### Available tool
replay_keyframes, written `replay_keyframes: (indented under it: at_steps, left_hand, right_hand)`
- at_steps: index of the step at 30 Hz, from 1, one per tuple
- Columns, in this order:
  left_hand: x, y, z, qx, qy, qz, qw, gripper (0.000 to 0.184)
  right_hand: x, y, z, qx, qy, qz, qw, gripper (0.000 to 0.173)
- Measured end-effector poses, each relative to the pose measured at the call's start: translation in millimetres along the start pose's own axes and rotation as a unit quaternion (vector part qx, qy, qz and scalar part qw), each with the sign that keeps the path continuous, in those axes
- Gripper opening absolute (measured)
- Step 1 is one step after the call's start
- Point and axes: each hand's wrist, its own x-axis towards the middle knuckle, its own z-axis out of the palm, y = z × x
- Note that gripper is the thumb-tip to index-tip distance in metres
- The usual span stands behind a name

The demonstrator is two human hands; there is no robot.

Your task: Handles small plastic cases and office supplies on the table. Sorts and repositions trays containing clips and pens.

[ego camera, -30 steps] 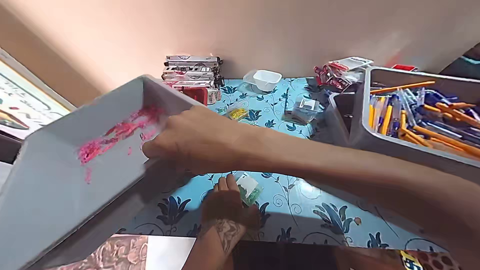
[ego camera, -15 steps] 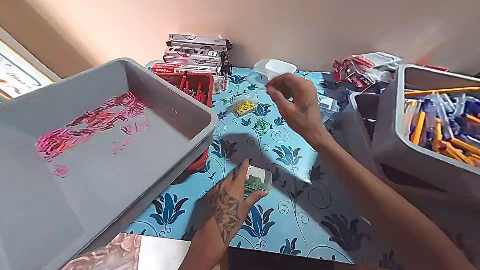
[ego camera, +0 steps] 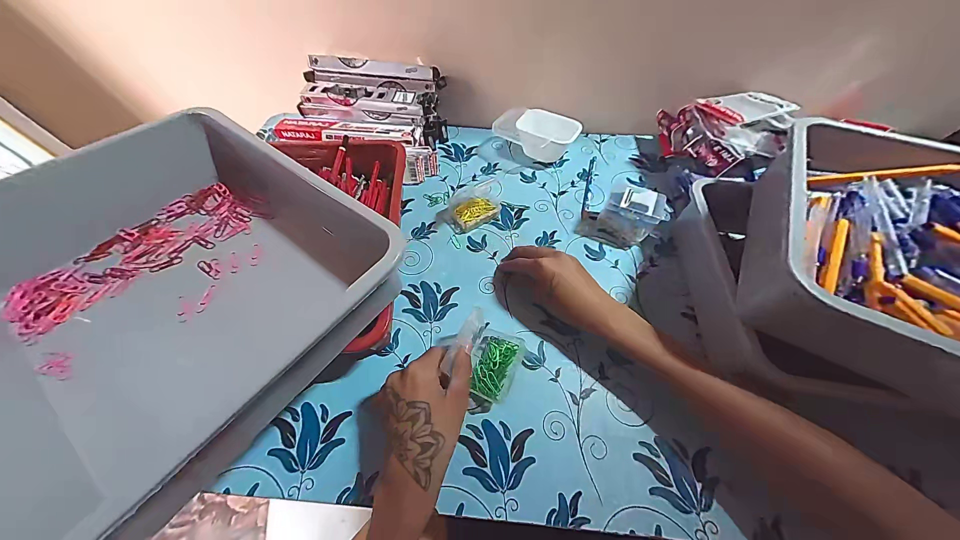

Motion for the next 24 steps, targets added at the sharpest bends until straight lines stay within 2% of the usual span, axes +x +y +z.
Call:
replay_keyframes:
  at_steps: [5, 9, 14, 19, 22, 24]
  left_hand:
    - [2.0, -13.5, 9.0, -0.069, 0.018, 0.041, 0.997, 0.029]
    - [-0.1, -20.3, 11.7, -0.115, 0.021, 0.069, 0.991, 0.025]
    - [-0.6, -19.3, 11.3, -0.132, 0.027, 0.052, 0.989, 0.017]
    - [-1.6, -18.2, 12.2, -0.130, 0.040, 0.048, 0.990, 0.018]
    - [-1.9, -17.1, 11.7, -0.136, 0.033, 0.040, 0.989, 0.017]
    - [-1.4, -16.0, 10.3, -0.141, 0.026, 0.030, 0.989, 0.017]
  right_hand:
    - [-0.8, -8.0, -5.6, -0.073, -0.020, 0.021, 0.997, 0.028]
    - [5.0, -11.1, -7.3, -0.073, -0.039, 0.044, 0.996, 0.029]
    - [21.2, -0.5, -27.0, 0.063, -0.101, 0.130, 0.984, 0.015]
    - [19.3, 7.5, -26.8, 0.113, -0.072, 0.154, 0.979, 0.012]
    - [22.7, 10.3, -42.8, 0.210, -0.075, 0.234, 0.946, 0.011]
    - [27.4, -3.0, -56.8, 0.269, -0.081, 0.271, 0.921, 0.010]
